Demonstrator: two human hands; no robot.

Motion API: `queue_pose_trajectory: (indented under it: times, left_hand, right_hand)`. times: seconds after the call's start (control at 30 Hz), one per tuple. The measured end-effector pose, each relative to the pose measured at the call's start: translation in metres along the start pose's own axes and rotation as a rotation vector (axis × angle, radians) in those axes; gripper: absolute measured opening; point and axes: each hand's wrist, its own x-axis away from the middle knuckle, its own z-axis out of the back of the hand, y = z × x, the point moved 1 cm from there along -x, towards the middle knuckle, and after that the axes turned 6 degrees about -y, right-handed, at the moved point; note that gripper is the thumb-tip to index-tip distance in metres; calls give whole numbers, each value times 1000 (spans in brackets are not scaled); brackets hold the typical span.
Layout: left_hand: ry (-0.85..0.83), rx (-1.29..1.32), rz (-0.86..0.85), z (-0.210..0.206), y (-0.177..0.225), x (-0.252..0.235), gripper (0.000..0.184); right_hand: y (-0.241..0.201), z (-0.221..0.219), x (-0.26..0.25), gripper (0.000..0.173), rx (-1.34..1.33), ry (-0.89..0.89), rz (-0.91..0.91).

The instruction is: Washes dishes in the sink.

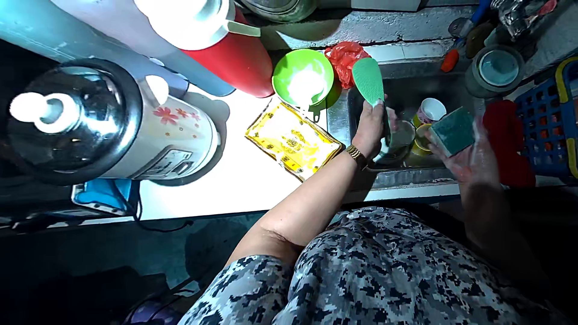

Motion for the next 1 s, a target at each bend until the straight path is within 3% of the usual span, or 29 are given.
queue_pose_trajectory:
  times: [0.1,0.17,0.27,0.33,0.5,0.6,0.7,0.87,1.0]
  left_hand:
    - [-67,-109,92,-5,-11,2,27]
    - [-126,-135,144,-14,-19,5,23]
    - [-203,-166,174,-32,-19,11,25]
    - [-255,-178,151,-38,-15,14,27]
    - [-291,-269,127,-35,-14,25,21]
    - [-313,-255,187,-29,-11,26,10]
    - [-354,-321,274,-23,-7,27,23]
    - [-298,-295,328,-31,4,32,6]
    - [-318,-366,332,-14,9,34,12]
  right_hand:
    - [-17,3,-12,71,143,-71,161]
    - [-19,-4,-24,60,373,-139,331]
    - [-11,-24,-36,51,1080,-213,633]
    - [2,-31,-49,39,1353,-211,820]
    - [3,-16,-88,25,1239,-198,913]
    - [17,-26,-71,19,1172,-358,970]
    - [26,-33,-67,17,1140,-475,1015]
    - [11,-32,-86,19,1198,-283,1018]
    - [19,-44,-60,18,1318,-354,1036]
